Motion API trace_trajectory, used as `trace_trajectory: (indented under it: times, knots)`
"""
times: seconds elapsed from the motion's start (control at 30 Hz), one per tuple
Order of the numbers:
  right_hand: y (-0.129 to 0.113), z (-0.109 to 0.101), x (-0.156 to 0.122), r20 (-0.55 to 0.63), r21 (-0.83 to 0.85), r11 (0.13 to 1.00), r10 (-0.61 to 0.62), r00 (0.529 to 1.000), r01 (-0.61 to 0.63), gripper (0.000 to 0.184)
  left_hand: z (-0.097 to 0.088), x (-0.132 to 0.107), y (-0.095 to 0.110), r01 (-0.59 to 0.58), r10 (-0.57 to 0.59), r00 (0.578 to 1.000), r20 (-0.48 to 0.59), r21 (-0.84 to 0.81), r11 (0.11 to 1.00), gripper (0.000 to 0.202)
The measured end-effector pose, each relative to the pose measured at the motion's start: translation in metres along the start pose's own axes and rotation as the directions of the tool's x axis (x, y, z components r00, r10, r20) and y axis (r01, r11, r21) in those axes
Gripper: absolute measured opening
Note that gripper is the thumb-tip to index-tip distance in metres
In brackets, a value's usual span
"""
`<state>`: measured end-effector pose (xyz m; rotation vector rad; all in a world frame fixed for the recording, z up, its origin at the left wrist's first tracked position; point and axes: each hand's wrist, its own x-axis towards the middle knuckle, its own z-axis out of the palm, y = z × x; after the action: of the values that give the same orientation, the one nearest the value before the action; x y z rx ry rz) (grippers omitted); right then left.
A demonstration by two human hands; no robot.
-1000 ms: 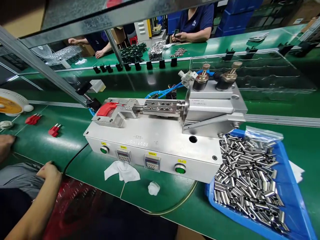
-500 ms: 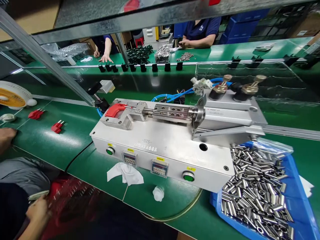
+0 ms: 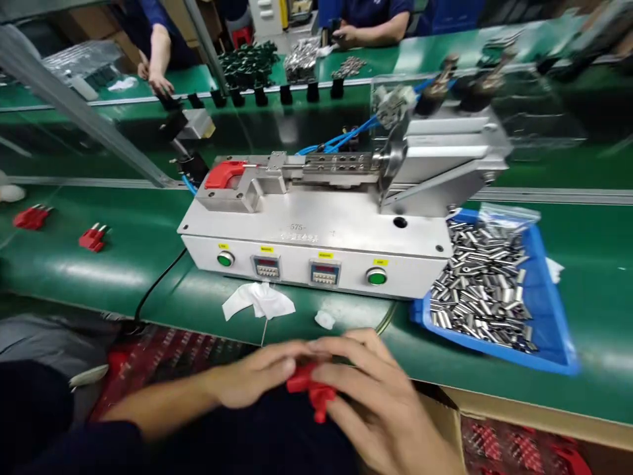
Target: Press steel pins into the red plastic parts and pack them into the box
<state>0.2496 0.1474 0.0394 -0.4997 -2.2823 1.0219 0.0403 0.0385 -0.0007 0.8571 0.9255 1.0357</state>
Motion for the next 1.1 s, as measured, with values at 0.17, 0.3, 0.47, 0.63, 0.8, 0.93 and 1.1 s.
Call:
trace_trajectory:
  times: [0.17,0.3,0.47,0.63,0.8,0.93,1.1]
  knots:
    - [-0.001,0.007,0.011,0.079,-0.092,0.995,-0.019,0.997,0.026,0.041,0.012,-0.004,-0.032,0.072,-0.137,0.985,-0.109,-0.460,0.885,0.047]
    - [0.027,0.015,0.004,-0.114,-0.271,0.960,0.045,0.992,-0.074,0.054,-0.016,-0.017,-0.028,-0.009,-0.147,0.939,-0.311,-0.450,0.893,0.042]
    - [0.061,0.027,0.008,-0.080,-0.326,0.926,0.173,0.982,-0.190,0.032,-0.046,-0.016,-0.007,-0.182,0.014,0.861,-0.509,-0.283,0.942,0.038]
    - [0.066,0.048,0.011,-0.018,-0.219,0.951,0.220,0.975,-0.218,0.016,-0.054,-0.014,0.001,-0.218,0.102,0.852,-0.513,-0.172,0.961,0.031]
    - [0.054,0.056,0.013,-0.029,-0.091,0.951,0.293,0.956,-0.294,0.010,-0.044,-0.012,-0.002,-0.203,0.091,0.848,-0.523,-0.161,0.966,0.027]
    - [0.034,0.046,0.011,-0.100,0.163,0.923,0.367,0.925,-0.349,0.012,-0.036,-0.009,-0.003,-0.209,0.116,0.858,-0.500,-0.135,0.968,0.030]
    - [0.019,0.035,0.001,-0.366,0.083,0.936,0.349,0.863,-0.343,0.017,-0.030,-0.005,0.000,-0.181,0.116,0.857,-0.502,-0.084,0.980,0.035]
